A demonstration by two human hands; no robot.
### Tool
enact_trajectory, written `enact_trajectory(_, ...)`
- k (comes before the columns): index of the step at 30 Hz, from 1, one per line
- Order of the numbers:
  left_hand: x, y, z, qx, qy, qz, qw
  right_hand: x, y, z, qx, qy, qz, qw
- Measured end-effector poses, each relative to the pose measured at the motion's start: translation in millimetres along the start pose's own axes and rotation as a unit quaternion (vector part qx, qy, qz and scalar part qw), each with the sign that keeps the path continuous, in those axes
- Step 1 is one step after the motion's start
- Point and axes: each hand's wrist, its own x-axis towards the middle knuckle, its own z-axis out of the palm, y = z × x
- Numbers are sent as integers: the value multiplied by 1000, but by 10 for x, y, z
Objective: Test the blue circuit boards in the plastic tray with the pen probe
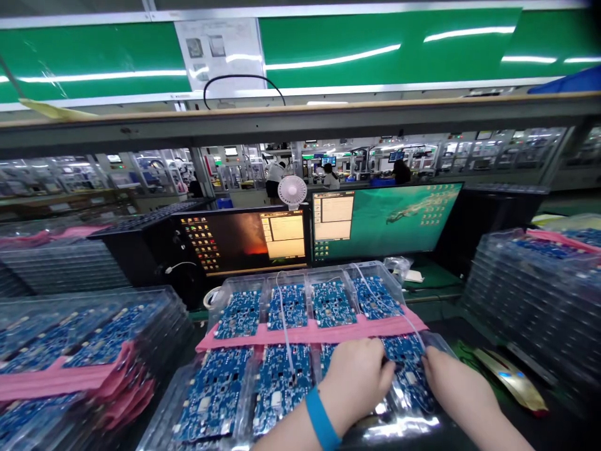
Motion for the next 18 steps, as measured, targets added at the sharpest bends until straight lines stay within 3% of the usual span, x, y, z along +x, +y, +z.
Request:
enact_trajectory(9,-36,-35,45,-15,9,-16,1000,-36,-29,-69,44,4,9,999)
enact_trajectory(12,-48,-54,71,-24,21,-19,999,-63,-7,-131,89,37,5,995)
enact_trajectory(16,-65,-76,82,-37,26,-14,999,22,82,-257,211,58,-5,976)
enact_trajectory(18,-71,-82,75,-37,21,-9,999,120,120,-328,326,59,-17,943)
